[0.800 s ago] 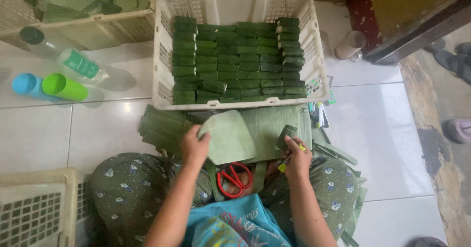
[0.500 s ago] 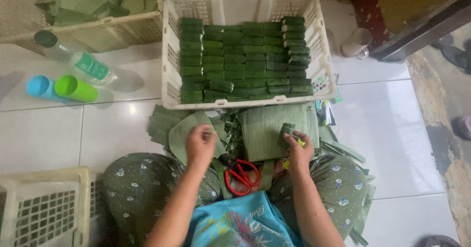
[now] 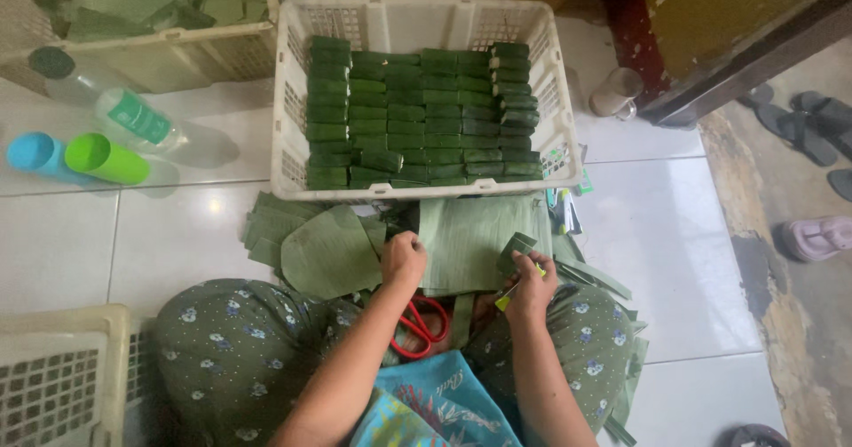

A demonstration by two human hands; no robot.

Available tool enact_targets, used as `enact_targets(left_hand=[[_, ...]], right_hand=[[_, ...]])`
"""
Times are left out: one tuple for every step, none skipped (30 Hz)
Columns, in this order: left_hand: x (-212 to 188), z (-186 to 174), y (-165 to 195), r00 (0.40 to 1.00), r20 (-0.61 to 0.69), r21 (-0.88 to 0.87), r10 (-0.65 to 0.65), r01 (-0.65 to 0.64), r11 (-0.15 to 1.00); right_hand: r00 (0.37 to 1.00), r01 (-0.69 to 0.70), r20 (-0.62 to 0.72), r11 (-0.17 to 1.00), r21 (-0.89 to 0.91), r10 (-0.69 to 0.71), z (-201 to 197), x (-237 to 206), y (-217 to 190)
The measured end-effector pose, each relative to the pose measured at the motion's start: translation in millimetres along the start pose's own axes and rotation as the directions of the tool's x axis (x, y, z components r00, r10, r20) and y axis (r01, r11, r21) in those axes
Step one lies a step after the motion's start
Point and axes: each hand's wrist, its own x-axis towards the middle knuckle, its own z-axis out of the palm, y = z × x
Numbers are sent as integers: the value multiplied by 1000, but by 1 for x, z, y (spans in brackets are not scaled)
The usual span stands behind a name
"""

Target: The person sits on the floor folding banana leaf pieces into small open boxes on their lap. They trim the leaves with scissors, staple the corners with a stapler, and place the finished folded leaf boxes into a plastic basket alongside many already completed ones.

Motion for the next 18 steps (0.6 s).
enact_targets(left_hand=[[-1,-3,-5,999,-29,-36,39,-40,999],[-2,-6,-10,999,-29,-112,16,-19,993],[-4,-10,-16,1000,-28,-190,-6,0,982],[-4,-13,-22,999,-25,-268,-26,19,963],[-5,-16,-25,999,-2,-396,-32,29,918],[-7,-19,-29,999,20,-516,-35,40,856],[-8,-22,-33,999,42,-626,-32,52,778],[-10,-28,-37,981,193,-792,-15,165,588],[-14,-36,-39,943,330,-885,38,295,361],[-16,-44,-38,889,441,-896,126,427,120],[-22,-54,-36,863,480,-877,159,475,70],[-34,-66,-36,834,518,-852,190,524,20],[-47,-76,-34,804,552,-820,223,571,-29],[-56,-84,-29,809,500,-821,307,556,-127],[-64,-89,-24,812,438,-809,385,543,-225],[-70,-93,-21,812,366,-784,455,532,-320],[-75,-95,-20,861,399,-851,315,476,-224],[-79,-95,-22,900,403,-899,165,423,-114]], right_hand=[[1000,-1,-5,1000,-15,1,1,-1,0],[1000,-2,-10,1000,-31,1,0,-1,0],[1000,1,-16,999,-46,-2,0,-1,-1],[1000,6,-19,998,-61,-7,0,-1,-1],[1000,10,-20,997,-78,-12,-1,-2,-4],[1000,15,-21,995,-94,-17,-1,-5,-6],[1000,15,22,995,-103,-13,1,-9,-8],[998,16,64,993,-113,-9,3,-16,-11],[994,17,108,992,-125,-4,6,-24,-14],[984,-9,176,987,-158,37,11,-34,-15],[967,-33,242,981,-192,80,17,-48,-14],[944,-57,304,971,-231,127,24,-64,-12],[933,-52,332,963,-263,141,30,-80,-10],[920,-44,360,955,-293,152,38,-95,-7],[907,-34,387,946,-322,165,46,-108,-5],[891,55,447,956,-289,83,54,-118,-3],[864,143,504,958,-249,2,60,-127,-2],[826,226,559,952,-205,-76,66,-135,-1]])
